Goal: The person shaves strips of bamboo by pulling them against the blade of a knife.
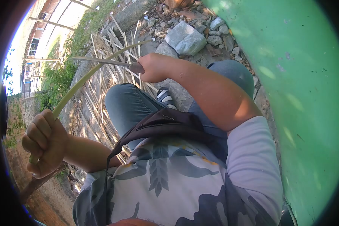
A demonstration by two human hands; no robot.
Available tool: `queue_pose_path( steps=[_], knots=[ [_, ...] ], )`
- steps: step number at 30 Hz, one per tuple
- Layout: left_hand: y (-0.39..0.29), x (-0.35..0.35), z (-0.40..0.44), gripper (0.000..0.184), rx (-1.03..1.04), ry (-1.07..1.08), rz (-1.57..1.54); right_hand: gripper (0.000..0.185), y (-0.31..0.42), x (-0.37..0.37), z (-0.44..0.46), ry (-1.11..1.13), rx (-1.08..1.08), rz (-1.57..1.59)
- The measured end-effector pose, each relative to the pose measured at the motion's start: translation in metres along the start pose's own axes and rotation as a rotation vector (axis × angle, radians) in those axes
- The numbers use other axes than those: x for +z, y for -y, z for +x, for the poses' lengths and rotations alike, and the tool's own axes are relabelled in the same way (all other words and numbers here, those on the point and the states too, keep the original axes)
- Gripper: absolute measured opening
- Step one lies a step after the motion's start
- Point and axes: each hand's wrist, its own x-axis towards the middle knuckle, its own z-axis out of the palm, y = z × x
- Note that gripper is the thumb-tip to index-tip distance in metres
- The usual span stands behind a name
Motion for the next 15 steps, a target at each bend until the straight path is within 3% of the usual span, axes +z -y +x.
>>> queue_pose_path(
  steps=[15],
  knots=[
    [0.0013, 0.0037, 0.0005, 0.047, 0.006, 0.012, 0.018, 0.027, -0.0035, -0.007, 0.0, -0.041, -0.015, -0.118]
  ],
)
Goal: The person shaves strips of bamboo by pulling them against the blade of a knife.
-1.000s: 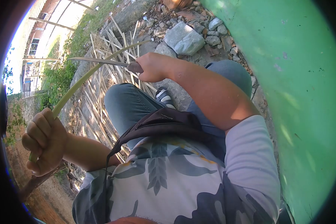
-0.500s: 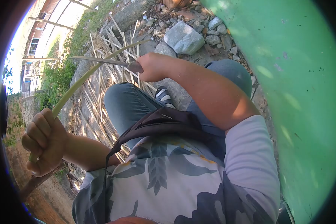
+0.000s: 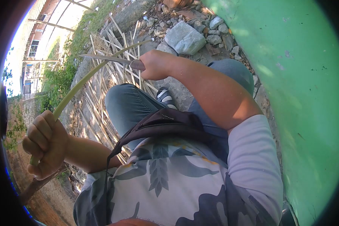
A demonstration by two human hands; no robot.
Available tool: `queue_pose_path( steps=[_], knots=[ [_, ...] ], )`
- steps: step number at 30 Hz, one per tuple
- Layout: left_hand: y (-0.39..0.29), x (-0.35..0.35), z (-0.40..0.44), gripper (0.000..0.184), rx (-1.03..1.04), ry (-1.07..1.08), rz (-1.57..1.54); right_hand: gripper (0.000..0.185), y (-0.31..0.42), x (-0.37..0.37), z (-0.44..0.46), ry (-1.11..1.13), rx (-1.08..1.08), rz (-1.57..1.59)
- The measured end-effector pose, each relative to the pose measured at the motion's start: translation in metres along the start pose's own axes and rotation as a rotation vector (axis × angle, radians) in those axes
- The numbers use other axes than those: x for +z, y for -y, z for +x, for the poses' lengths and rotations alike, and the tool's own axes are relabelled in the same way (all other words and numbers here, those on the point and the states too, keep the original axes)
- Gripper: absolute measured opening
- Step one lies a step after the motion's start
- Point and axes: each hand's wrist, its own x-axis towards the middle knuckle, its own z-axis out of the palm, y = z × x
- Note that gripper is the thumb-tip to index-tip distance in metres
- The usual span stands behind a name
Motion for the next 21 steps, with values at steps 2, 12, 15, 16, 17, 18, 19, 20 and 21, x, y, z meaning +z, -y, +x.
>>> queue_pose_path(
  steps=[2, 12, 15, 16, 17, 18, 19, 20, 21],
  knots=[
    [0.0, -0.001, -0.001, 0.047, 0.003, -0.01, -0.004, 0.027, 0.002, -0.001, 0.0, 0.008, 0.007, 0.03],
    [-0.003, -0.006, -0.002, 0.047, 0.002, -0.011, -0.017, 0.029, -0.005, 0.009, 0.004, -0.025, -0.017, 0.011],
    [-0.003, -0.007, -0.003, 0.047, 0.0, -0.003, -0.018, 0.029, -0.003, 0.008, 0.003, -0.005, 0.004, -0.005],
    [-0.003, -0.007, -0.003, 0.047, -0.001, -0.002, -0.02, 0.029, -0.003, 0.007, 0.002, -0.004, 0.006, 0.003],
    [-0.003, -0.007, -0.003, 0.047, -0.002, -0.001, -0.019, 0.029, -0.003, 0.006, 0.002, -0.002, 0.006, 0.012],
    [-0.003, -0.007, -0.003, 0.047, -0.004, 0.0, -0.019, 0.029, -0.003, 0.006, 0.001, 0.0, 0.007, 0.021],
    [-0.004, -0.008, -0.002, 0.047, -0.006, 0.001, -0.019, 0.029, -0.002, 0.005, 0.001, 0.001, 0.007, 0.025],
    [-0.003, -0.007, -0.002, 0.047, -0.006, -0.002, -0.018, 0.029, -0.002, 0.004, 0.001, 0.003, 0.008, 0.029],
    [-0.003, -0.007, -0.002, 0.047, -0.005, -0.005, -0.018, 0.028, -0.002, 0.003, 0.002, 0.004, 0.007, 0.033]
  ],
)
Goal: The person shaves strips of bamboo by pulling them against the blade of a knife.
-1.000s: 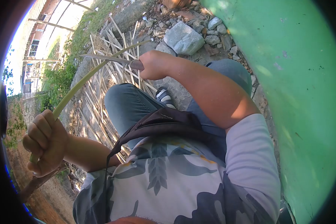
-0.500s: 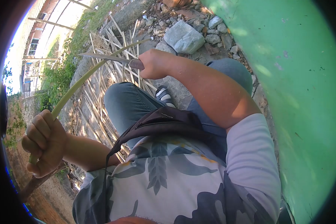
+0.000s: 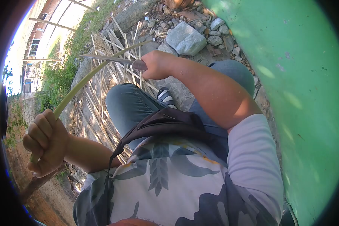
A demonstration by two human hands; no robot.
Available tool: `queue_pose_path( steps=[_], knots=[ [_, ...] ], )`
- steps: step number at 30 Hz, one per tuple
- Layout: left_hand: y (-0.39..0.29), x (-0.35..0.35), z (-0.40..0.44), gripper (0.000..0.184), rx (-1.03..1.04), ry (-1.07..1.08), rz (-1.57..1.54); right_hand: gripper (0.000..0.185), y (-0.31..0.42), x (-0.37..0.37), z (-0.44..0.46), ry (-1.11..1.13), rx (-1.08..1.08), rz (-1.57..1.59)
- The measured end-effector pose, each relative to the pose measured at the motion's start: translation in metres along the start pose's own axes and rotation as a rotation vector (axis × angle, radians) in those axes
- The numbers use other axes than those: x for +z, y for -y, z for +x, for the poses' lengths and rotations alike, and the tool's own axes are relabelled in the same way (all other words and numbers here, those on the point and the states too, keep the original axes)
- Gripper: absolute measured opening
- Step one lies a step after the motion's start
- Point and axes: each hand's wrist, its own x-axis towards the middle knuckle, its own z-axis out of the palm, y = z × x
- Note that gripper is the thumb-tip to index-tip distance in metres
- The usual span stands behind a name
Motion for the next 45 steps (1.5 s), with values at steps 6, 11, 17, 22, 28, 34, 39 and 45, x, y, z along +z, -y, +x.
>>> queue_pose_path(
  steps=[6, 11, 17, 22, 28, 34, 39, 45],
  knots=[
    [0.0, -0.002, 0.0, 0.047, 0.0, -0.008, -0.006, 0.024, 0.011, -0.001, -0.006, -0.012, -0.057, 0.035],
    [0.0, -0.001, 0.001, 0.047, 0.006, -0.007, -0.015, 0.023, -0.002, 0.011, 0.0, -0.063, -0.117, 0.109],
    [-0.001, -0.002, -0.001, 0.047, 0.007, 0.033, -0.004, 0.025, 0.014, 0.001, -0.006, -0.069, -0.135, 0.075],
    [0.0, -0.003, 0.0, 0.047, 0.011, 0.09, -0.021, 0.028, 0.022, -0.007, -0.011, -0.028, -0.159, 0.156],
    [0.002, 0.007, 0.002, 0.047, 0.012, 0.134, -0.018, 0.029, 0.002, -0.001, 0.003, -0.031, 0.0, 0.012],
    [0.0, -0.001, 0.0, 0.046, 0.017, 0.129, 0.009, 0.03, 0.031, -0.002, -0.011, -0.022, -0.161, 0.133],
    [0.002, 0.002, 0.001, 0.047, 0.013, 0.127, 0.021, 0.031, 0.006, 0.003, 0.004, 0.006, -0.008, 0.116],
    [0.001, 0.001, -0.001, 0.048, 0.013, 0.111, 0.018, 0.03, 0.002, 0.008, 0.0, -0.065, -0.023, 0.002]
  ],
)
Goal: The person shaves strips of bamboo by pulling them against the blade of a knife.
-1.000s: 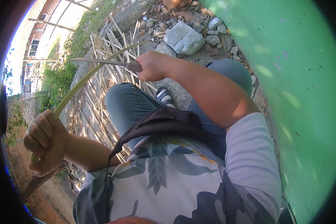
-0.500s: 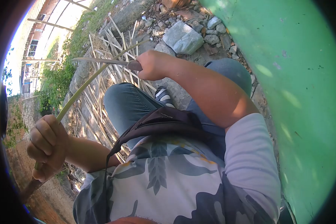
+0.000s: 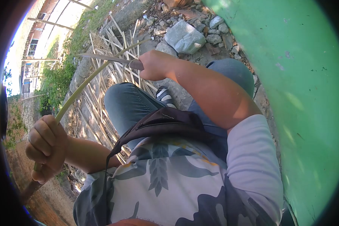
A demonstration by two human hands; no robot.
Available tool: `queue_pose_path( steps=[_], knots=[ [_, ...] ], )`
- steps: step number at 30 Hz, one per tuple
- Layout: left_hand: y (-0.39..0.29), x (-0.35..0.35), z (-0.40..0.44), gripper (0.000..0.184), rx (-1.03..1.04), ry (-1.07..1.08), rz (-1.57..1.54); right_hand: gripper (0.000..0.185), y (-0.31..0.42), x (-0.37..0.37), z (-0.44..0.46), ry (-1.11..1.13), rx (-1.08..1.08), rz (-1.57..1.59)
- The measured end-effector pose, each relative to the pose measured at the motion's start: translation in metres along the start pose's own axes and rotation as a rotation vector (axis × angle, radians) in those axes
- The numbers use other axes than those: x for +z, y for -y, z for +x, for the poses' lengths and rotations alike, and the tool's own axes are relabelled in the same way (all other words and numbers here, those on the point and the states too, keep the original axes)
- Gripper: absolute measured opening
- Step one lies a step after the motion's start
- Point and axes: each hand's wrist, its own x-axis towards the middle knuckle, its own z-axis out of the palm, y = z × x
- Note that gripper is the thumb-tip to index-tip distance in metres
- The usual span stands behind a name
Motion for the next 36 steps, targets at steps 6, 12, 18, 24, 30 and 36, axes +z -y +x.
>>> queue_pose_path(
  steps=[6, 12, 18, 24, 30, 36],
  knots=[
    [0.002, -0.004, 0.002, 0.048, 0.004, 0.009, 0.019, 0.029, 0.033, -0.007, -0.011, 0.01, -0.154, 0.218],
    [0.001, 0.001, 0.002, 0.048, -0.011, 0.024, 0.025, 0.029, -0.001, -0.003, 0.002, 0.053, 0.057, 0.053],
    [0.001, 0.004, 0.002, 0.047, -0.021, 0.032, 0.008, 0.028, 0.006, -0.008, -0.005, 0.021, 0.049, -0.012],
    [0.002, 0.001, 0.003, 0.049, -0.02, 0.027, 0.024, 0.029, 0.027, -0.005, -0.008, -0.013, -0.181, 0.178],
    [0.002, 0.004, 0.003, 0.05, -0.024, 0.005, 0.033, 0.029, 0.0, -0.003, 0.001, 0.029, -0.003, 0.054],
    [0.003, 0.005, 0.003, 0.05, -0.016, 0.004, 0.026, 0.028, -0.002, -0.007, -0.005, 0.007, 0.082, -0.049]
  ],
)
